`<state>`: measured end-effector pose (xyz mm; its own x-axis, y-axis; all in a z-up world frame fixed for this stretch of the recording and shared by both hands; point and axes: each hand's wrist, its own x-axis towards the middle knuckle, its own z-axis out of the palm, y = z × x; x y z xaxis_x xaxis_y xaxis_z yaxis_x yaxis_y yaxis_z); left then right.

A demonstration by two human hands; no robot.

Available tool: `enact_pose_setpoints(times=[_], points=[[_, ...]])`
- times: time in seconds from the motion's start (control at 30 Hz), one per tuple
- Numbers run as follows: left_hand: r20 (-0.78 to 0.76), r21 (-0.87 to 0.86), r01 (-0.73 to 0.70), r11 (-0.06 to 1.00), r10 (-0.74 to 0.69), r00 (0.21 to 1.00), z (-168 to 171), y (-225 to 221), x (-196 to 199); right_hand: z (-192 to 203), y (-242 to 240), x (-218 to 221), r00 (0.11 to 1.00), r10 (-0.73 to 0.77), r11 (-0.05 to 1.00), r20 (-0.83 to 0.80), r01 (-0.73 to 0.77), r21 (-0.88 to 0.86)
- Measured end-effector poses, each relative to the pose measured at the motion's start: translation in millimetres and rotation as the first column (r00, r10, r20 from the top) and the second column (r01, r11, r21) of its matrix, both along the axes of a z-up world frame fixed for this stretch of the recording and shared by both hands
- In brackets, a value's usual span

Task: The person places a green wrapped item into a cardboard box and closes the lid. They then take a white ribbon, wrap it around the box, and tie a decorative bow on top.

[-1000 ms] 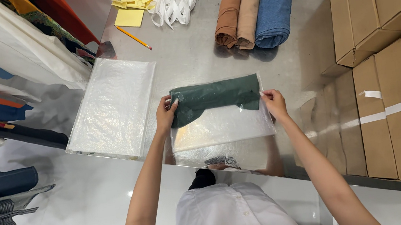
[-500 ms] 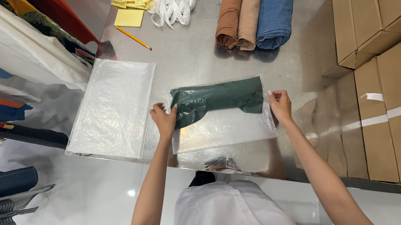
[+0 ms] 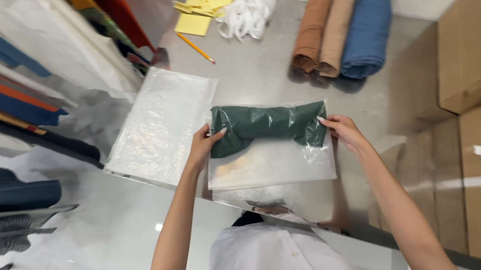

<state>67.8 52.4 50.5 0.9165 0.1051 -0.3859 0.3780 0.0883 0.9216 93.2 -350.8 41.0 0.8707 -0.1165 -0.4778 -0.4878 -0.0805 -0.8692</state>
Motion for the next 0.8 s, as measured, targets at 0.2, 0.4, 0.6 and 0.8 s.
enact_pose_setpoints(times=[0.2, 0.4, 0.6, 0.8], points=[[0.094, 0.077, -0.227, 0.971, 0.220, 0.971, -28, 117, 43, -13, 97, 78, 0.998, 0.016, 0.978, 0.067, -0.029, 0.206], [0.216, 0.654, -0.238, 0.718, 0.125, 0.968, -23, 179, 82, -5, 173, 128, 0.993, -0.011, 0.954, 0.120, -0.026, 0.297], [0.272, 0.641, -0.176, 0.747, -0.006, 0.962, 40, 127, 97, 21, 139, 114, 0.992, -0.084, 0.960, 0.094, 0.055, 0.273], [0.275, 0.199, 0.033, 0.979, -0.089, 0.957, 96, 24, 130, 37, 19, 82, 0.927, -0.362, 0.882, 0.095, 0.308, 0.356]])
